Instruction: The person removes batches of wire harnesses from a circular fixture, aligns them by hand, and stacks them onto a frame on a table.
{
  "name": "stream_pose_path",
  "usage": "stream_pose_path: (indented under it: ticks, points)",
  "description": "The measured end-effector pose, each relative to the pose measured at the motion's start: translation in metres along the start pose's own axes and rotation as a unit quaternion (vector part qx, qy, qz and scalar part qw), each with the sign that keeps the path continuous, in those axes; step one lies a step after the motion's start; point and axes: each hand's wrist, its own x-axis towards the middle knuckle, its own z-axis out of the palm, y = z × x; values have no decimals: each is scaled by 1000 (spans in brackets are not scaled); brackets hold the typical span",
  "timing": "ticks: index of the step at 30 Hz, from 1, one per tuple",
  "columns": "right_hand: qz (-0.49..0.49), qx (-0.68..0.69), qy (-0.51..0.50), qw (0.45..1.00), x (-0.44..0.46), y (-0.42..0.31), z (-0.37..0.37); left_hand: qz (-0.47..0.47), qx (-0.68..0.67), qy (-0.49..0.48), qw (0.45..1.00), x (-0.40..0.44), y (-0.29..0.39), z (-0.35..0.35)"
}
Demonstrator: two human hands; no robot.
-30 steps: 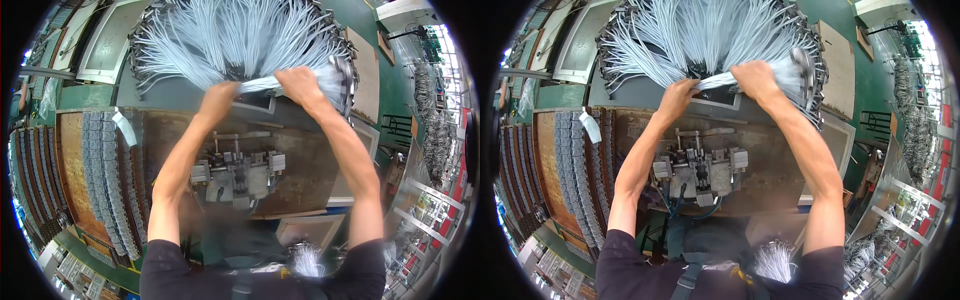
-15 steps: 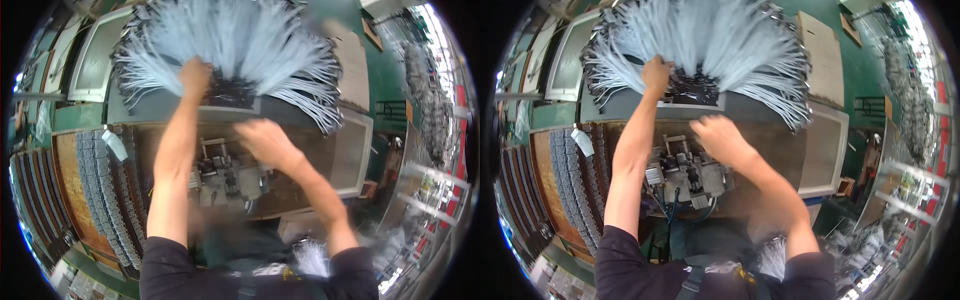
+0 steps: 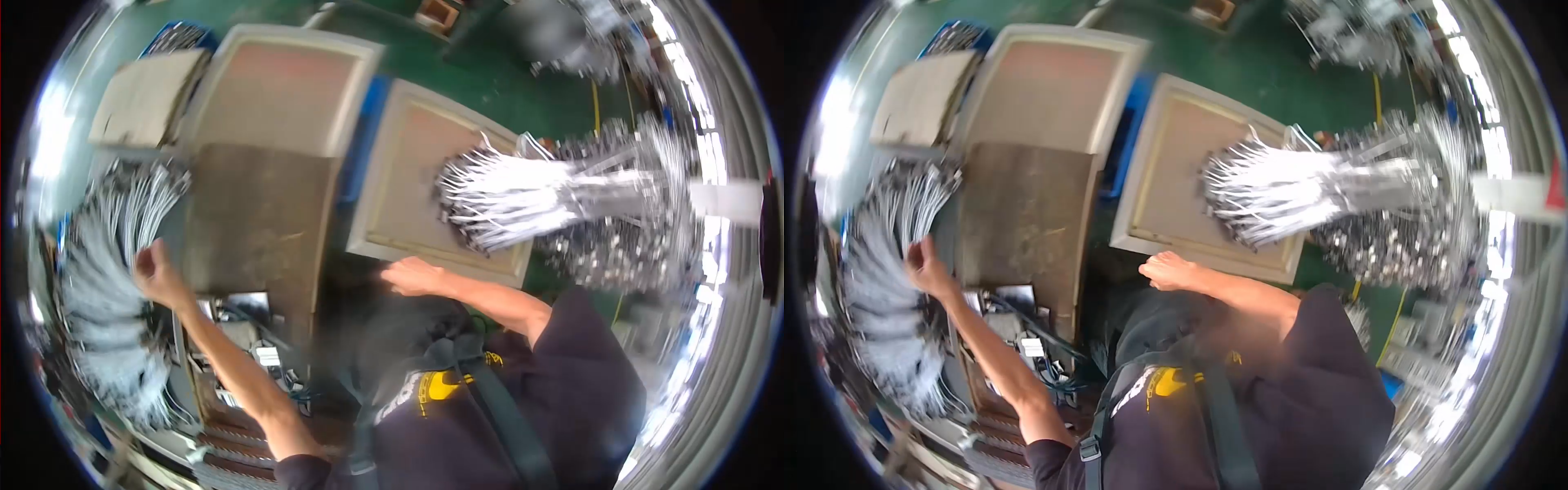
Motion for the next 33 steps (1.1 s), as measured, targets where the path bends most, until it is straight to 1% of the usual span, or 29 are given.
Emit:
stream_pose_path:
  ticks: [1,2,3,4,5,6,7,8,9,10,12,13,15,16,17,18,19,20,22,23,24,26,27,28,30,31,32,33]
  points:
    - [4,17,34,999,-19,10,3,-5,-9,-105,994,-51,58,53]
    - [15,34,52,998,-42,22,8,74,-27,-158,984,-104,92,105]
    - [16,72,123,990,-62,30,14,94,12,-250,964,-160,150,139]
    - [16,105,195,975,-83,39,17,141,12,-361,922,-212,178,171]
    - [71,121,159,977,-106,50,12,-5,-65,-497,865,-264,199,201]
    - [74,130,174,973,-126,63,12,38,-124,-551,824,-313,205,229]
    - [142,157,151,966,-146,76,13,95,-98,-588,797,-354,237,244]
    - [208,184,124,953,-168,89,17,109,-115,-632,758,-392,249,261]
    - [209,197,132,949,-189,101,24,121,-128,-675,717,-424,255,275]
    - [249,199,192,928,-209,113,31,156,-105,-709,680,-447,267,281]
    - [327,195,306,873,-245,136,42,156,-80,-756,630,-486,270,286]
    - [329,203,313,867,-261,147,44,196,-92,-732,646,-504,266,283]
    - [413,240,423,770,-285,165,45,260,-97,-677,682,-532,261,270]
    - [404,232,492,735,-291,166,31,265,-94,-680,677,-542,249,266]
    - [393,221,559,696,-298,166,15,264,-52,-674,688,-552,231,263]
    - [393,226,562,692,-302,162,-7,261,-10,-666,699,-558,220,258]
    - [340,149,645,668,-302,154,-32,260,36,-698,667,-557,217,248]
    - [282,69,719,632,-295,151,-46,262,39,-698,665,-557,214,239]
    - [295,78,716,628,-274,154,-58,305,-4,-701,645,-556,209,227]
    - [309,86,709,628,-266,153,-60,288,4,-707,647,-557,209,227]
    - [307,89,710,627,-260,152,-59,289,7,-706,647,-555,211,227]
    - [365,129,699,601,-252,153,-61,257,2,-681,685,-551,217,235]
    - [349,142,717,586,-253,149,-61,247,22,-697,673,-546,216,238]
    - [350,144,716,587,-255,146,-53,246,23,-697,673,-545,215,240]
    - [365,98,695,612,-267,146,-26,210,1,-707,676,-546,214,242]
    - [348,151,700,605,-274,145,-18,238,3,-697,676,-546,221,242]
    - [349,150,699,606,-282,144,-11,237,2,-698,676,-546,227,242]
    - [319,160,715,601,-292,138,-7,190,15,-721,667,-549,233,242]
